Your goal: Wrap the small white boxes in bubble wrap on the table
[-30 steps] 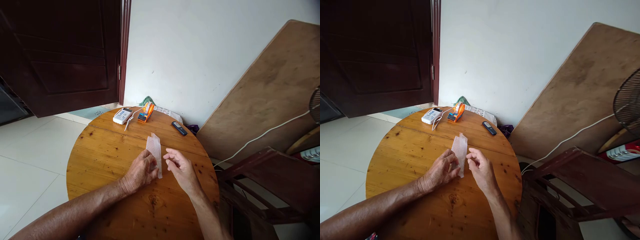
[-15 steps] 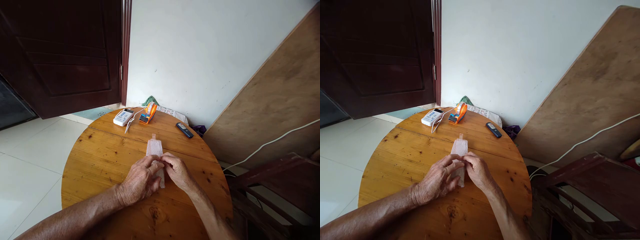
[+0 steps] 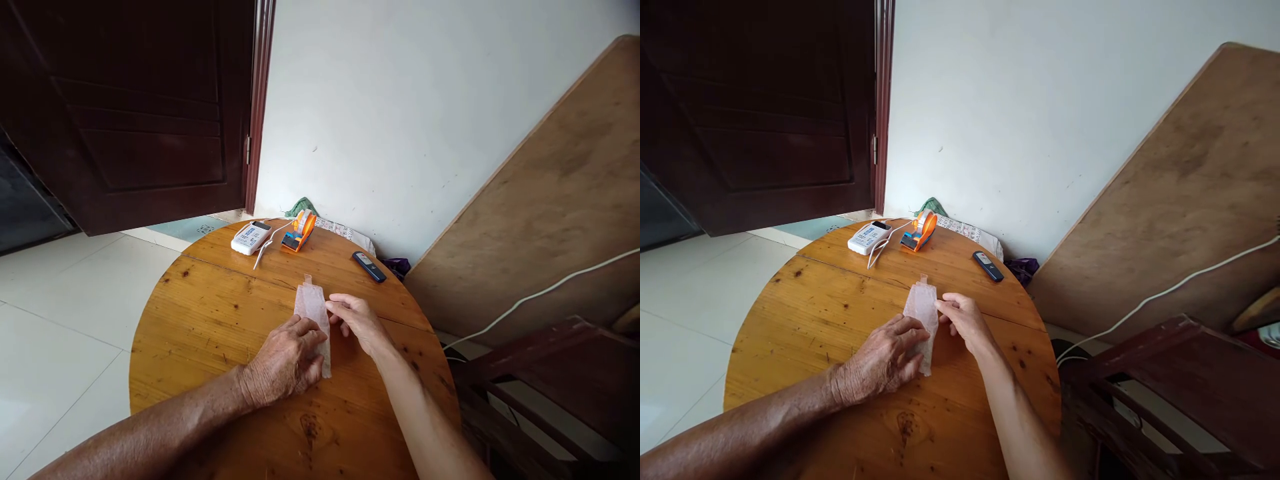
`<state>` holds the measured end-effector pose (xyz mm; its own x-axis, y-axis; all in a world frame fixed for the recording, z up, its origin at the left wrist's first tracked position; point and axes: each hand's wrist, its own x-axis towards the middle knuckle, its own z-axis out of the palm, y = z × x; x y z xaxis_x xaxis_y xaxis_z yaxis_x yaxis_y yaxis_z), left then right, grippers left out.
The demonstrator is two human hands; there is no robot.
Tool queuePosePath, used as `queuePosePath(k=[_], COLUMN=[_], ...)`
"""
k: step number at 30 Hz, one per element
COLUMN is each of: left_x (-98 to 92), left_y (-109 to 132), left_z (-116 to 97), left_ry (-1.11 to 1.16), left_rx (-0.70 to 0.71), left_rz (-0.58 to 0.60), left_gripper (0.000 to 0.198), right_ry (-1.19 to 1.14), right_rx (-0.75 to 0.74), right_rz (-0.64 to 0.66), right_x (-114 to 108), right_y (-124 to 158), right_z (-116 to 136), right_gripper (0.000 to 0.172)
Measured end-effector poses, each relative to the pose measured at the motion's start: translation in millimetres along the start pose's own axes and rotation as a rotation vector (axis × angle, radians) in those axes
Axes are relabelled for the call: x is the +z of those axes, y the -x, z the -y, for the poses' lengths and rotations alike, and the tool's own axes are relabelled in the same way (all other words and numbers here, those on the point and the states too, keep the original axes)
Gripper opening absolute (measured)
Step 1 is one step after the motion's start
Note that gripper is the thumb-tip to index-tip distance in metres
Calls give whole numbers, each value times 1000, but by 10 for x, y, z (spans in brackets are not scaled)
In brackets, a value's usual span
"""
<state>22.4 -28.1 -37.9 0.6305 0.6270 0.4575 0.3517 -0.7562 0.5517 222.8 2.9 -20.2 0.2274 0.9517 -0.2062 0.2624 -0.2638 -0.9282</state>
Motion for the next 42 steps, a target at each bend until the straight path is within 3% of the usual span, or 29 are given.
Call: queuePosePath(k=[5,10,13,20,25,33,38,40,42], left_x=[-8,-67,-96,-55,-6,42,71,49,3], left_y=[17,-6,-35,-39,11,81,89,82,76], left_z=[6,10,43,84,59,80,133,145,159], left_ry=[20,44,66,81,11,-43,41,75,98], left_rx=[4,-58,-91,-76,-91,-136,-171,-128,-71], left_rz=[17,51,49,-10,-93,-231,-286,-234,-159], left_gripper=[29,30,31,28,22,26,54,49,28], right_ry=[-54,-35,-38,-64,141,198,311,343,387], right_rx=[-18,-288,-344,-367,-454,-546,-698,-788,-869], right_rz=[130,18,5,137,118,70,7,18,26], right_x=[172,218,214,190,118,116,150,151,149], right_y=[-116,-124,-81,203,491,739,901,946,967], right_z=[15,-40,-12,202,288,99,-55,-121,-191], right_gripper=[35,29,27,17,13,13,12,17,19])
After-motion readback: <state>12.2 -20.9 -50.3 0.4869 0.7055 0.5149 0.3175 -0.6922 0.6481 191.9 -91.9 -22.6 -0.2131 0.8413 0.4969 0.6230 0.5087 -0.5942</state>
